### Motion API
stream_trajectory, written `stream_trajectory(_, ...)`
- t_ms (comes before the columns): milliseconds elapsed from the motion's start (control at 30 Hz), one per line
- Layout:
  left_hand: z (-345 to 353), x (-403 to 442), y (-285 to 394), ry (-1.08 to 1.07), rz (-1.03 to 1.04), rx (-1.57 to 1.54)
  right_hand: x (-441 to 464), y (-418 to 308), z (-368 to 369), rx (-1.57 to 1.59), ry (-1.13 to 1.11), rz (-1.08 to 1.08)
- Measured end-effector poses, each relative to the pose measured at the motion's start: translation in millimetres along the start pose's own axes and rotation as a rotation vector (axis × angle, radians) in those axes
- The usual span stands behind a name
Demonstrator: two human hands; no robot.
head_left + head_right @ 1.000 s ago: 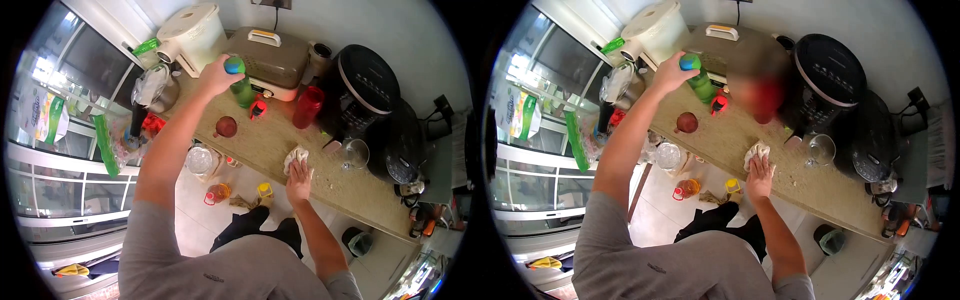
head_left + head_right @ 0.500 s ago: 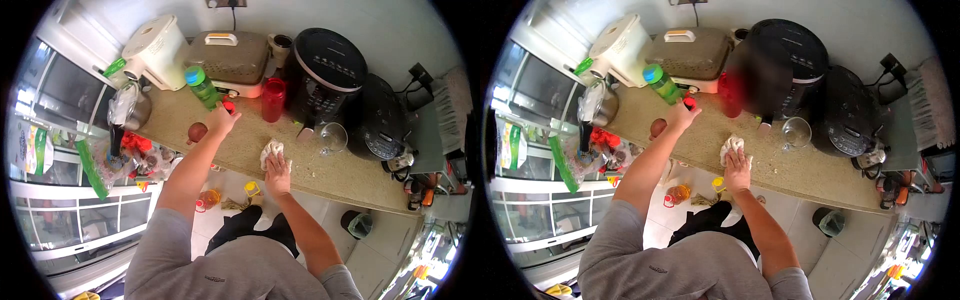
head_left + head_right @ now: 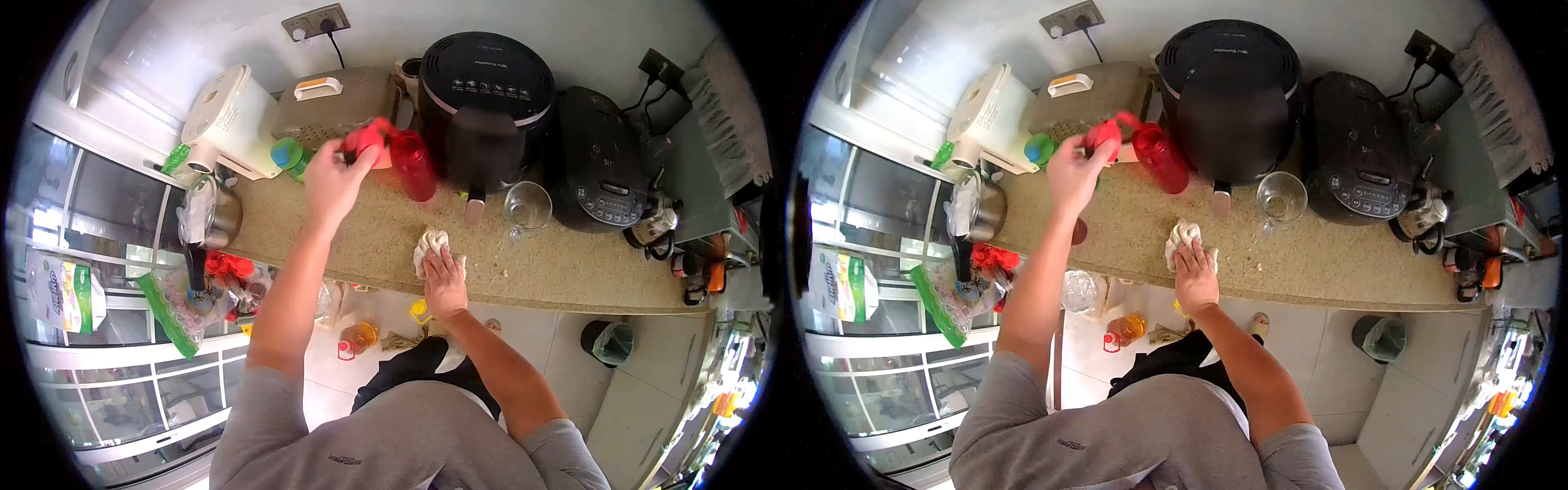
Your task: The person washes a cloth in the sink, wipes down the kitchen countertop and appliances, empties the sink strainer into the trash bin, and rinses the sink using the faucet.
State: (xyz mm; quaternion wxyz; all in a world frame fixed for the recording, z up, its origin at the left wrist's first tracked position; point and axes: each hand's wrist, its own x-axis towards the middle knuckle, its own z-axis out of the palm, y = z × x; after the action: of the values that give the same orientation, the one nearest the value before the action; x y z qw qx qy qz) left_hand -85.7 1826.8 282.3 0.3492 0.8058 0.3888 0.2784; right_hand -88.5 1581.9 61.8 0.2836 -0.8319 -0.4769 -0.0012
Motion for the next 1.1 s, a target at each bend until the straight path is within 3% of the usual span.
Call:
stream_trajectory(67, 5, 4, 34, -0.057, 0.065, -0.030, 0, 0, -2, 0.029, 0.015, 0.004)
stream_trajectory(133, 17, 5, 55, -0.185, 0.210, 0.194, 0, 0, -4, 0.024, 0.004, 0.007)
stream_trajectory(267, 38, 9, 52, -0.165, 0.306, 0.340, -2, 0, 2, 0.014, 0.001, 0.020)
stream_trajectory(333, 41, 11, 46, -0.225, 0.219, 0.330, 3, -5, 6, -0.051, -0.151, 0.075)
stream_trajectory(400, 51, 9, 19, -0.003, 0.389, 0.323, 24, -16, 5, -0.057, -0.155, 0.093)
stream_trajectory(433, 49, 3, 17, -0.022, 0.391, 0.318, 35, -17, 8, -0.056, -0.149, 0.095)
stream_trajectory(500, 42, -22, 15, -0.005, 0.207, 0.224, 48, -11, 14, -0.050, -0.141, 0.063)
stream_trajectory(700, 13, -129, -60, -0.130, 0.089, 0.184, 19, 36, -8, -0.208, -0.081, -0.004)
stream_trajectory(800, -7, -180, -90, -0.189, -0.032, 0.140, 16, 55, -48, -0.194, -0.119, -0.058)
stream_trajectory(867, -17, -204, -101, -0.169, -0.172, 0.069, 4, 66, -82, -0.104, -0.019, -0.086)
stream_trajectory(1000, -23, -225, -118, -0.120, -0.322, 0.001, -62, 85, -121, 0.153, 0.241, 0.170)
stream_trajectory(1033, -24, -226, -123, -0.132, -0.326, 0.001, -69, 93, -121, 0.151, 0.235, 0.171)
stream_trajectory(1100, -23, -229, -131, -0.152, -0.333, 0.006, -84, 104, -114, 0.099, 0.386, 0.397)
